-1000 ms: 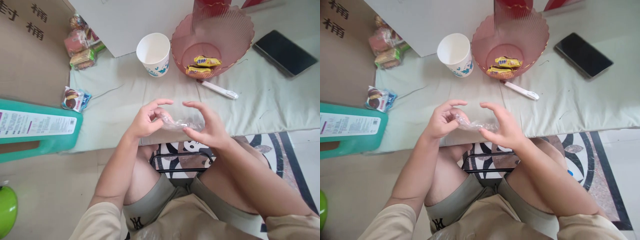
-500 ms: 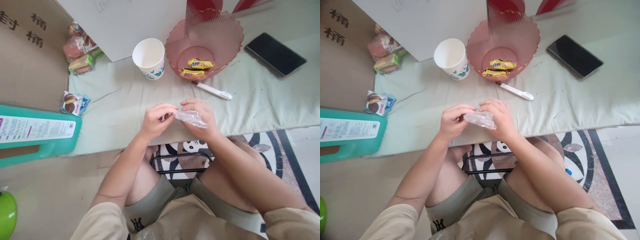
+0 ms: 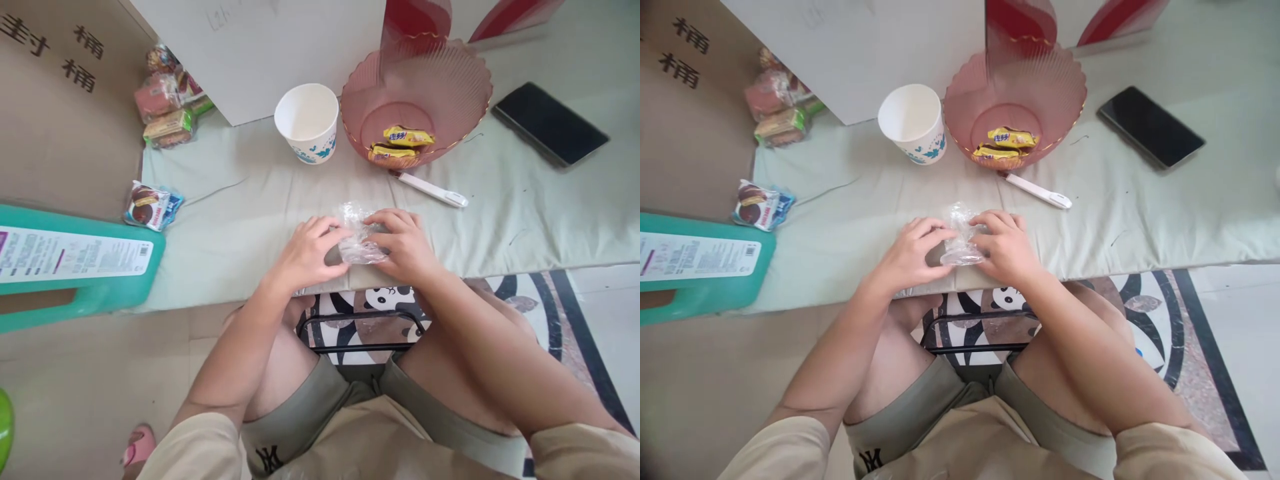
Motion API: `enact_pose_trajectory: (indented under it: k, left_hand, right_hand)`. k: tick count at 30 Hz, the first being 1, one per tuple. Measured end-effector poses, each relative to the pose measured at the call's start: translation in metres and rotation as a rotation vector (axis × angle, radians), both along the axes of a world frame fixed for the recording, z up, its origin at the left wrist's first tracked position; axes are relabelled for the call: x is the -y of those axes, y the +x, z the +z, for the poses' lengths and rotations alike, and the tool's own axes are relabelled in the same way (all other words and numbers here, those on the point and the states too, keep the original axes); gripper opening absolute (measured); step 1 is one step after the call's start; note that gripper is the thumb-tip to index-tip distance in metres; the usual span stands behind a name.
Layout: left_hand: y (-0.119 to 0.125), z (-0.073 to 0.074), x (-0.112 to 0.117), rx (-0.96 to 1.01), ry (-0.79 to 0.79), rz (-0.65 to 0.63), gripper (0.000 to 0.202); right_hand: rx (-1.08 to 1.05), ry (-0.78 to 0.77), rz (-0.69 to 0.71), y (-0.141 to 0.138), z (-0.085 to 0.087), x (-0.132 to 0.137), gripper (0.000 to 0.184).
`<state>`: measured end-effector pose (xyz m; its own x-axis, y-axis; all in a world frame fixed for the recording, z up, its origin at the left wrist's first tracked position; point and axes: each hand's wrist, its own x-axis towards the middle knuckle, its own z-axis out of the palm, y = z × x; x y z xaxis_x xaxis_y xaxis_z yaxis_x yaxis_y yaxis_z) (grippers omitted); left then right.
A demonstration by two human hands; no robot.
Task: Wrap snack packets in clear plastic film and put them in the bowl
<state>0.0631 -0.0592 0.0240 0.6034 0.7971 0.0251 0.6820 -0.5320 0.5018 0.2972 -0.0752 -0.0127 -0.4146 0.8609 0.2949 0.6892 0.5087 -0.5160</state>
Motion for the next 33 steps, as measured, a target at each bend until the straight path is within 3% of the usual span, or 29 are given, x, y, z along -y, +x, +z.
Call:
enact_pose_trajectory:
  k: [2,4,7,9,11,14,19,22,24,27,28,30,33]
  left_hand:
    - [0.001,0.0,0.0,0.027,-0.059,0.029,0.017]
    - [0.002,0.0,-0.001,0.062,-0.122,0.103,0.017]
    - [0.006,-0.001,-0.004,0.099,-0.175,0.273,0.009]
    - [0.009,-0.002,-0.005,0.097,-0.129,0.364,0.022]
    - [0.012,-0.004,-0.005,0.078,-0.073,0.411,0.044]
    - [0.013,-0.008,-0.005,0.137,-0.118,0.4,0.053]
    - [0.016,-0.016,-0.006,0.497,-0.254,0.274,0.06]
    - [0.02,-0.015,-0.008,0.644,-0.344,0.287,0.067]
    - [0.022,-0.012,-0.01,0.705,-0.486,0.344,0.066]
    - [0.022,-0.007,-0.015,0.766,-0.713,0.405,0.038]
    - [0.021,-0.006,-0.017,0.801,-0.746,0.411,0.032]
    - [0.019,-0.004,-0.019,0.892,-0.758,0.395,0.03]
    - [0.014,0.0,-0.023,1.006,-0.772,0.325,0.033]
  right_hand:
    - [-0.033,0.004,0.02,0.0,0.001,0.0,0.021]
    - [-0.068,-0.017,0.004,-0.002,0.002,-0.001,0.029]
    - [-0.091,-0.048,-0.148,-0.007,0.002,-0.004,0.025]
    - [-0.054,-0.061,-0.261,-0.012,0.0,-0.007,0.023]
    - [-0.009,-0.079,-0.303,-0.016,-0.001,-0.009,0.036]
    - [-0.018,-0.106,-0.264,-0.017,-0.002,-0.011,0.048]
    - [-0.168,-0.152,-0.172,-0.011,0.002,-0.01,0.067]
    - [-0.344,-0.251,-0.1,-0.012,0.009,-0.004,0.058]
    - [-0.463,-0.304,-0.096,-0.016,0.013,0.0,0.047]
    - [-0.652,-0.326,-0.161,-0.023,0.015,0.004,0.057]
    - [-0.717,-0.349,-0.195,-0.024,0.015,0.005,0.058]
    - [-0.803,-0.432,-0.252,-0.026,0.016,0.006,0.045]
    - [-0.774,-0.478,-0.267,-0.024,0.022,0.009,0.027]
